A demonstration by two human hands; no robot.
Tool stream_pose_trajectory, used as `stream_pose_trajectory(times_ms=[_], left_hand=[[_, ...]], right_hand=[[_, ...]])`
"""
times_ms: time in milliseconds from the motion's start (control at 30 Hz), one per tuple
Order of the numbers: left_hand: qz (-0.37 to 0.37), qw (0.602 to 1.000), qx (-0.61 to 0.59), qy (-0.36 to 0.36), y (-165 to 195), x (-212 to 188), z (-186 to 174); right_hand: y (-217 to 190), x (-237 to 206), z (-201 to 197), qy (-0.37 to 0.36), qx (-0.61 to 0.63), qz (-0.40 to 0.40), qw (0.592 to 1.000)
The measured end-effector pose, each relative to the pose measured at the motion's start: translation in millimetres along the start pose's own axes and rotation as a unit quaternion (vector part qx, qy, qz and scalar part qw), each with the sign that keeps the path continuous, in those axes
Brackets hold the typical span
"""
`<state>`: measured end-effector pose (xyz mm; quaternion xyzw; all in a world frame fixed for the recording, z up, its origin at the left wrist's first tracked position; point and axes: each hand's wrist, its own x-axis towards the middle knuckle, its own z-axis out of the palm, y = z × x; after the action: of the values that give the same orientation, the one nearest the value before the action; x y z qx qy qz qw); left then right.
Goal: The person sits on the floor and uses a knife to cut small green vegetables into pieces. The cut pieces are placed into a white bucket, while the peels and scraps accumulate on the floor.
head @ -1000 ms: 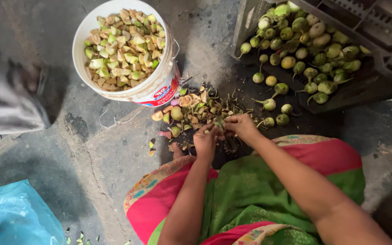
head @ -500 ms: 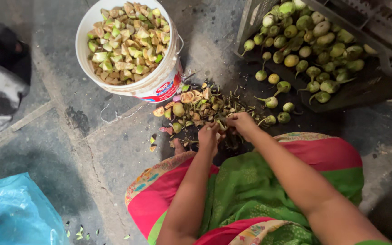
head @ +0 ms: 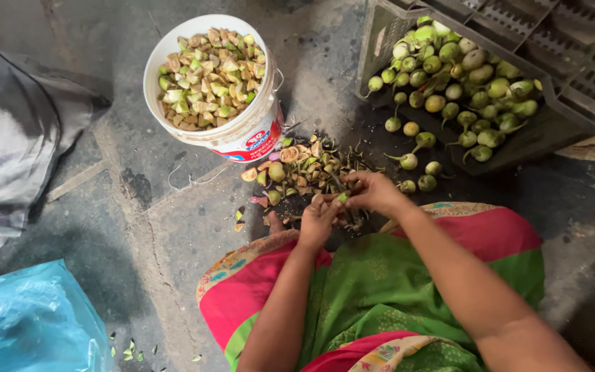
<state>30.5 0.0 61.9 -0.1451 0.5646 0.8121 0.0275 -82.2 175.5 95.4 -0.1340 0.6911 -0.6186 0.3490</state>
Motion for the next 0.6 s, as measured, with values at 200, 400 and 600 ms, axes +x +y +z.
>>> stream_pose_trajectory(times_ms=[200, 400, 600], left_hand=[[-0.029, 0.999, -0.037, -0.019, 10, 11, -11], [0.001, 0.998, -0.043, 0.038, 11, 17, -8], [0.029, 0.996, -0.004, 0.088, -6, 27, -10]], right_hand=[[0, 4, -4, 0.026, 0.11, 0.097, 0.989], [6, 16, 1, 0.035, 0.148, 0.028, 0.988], [14, 20, 1, 0.042, 0.081, 0.008, 0.996]])
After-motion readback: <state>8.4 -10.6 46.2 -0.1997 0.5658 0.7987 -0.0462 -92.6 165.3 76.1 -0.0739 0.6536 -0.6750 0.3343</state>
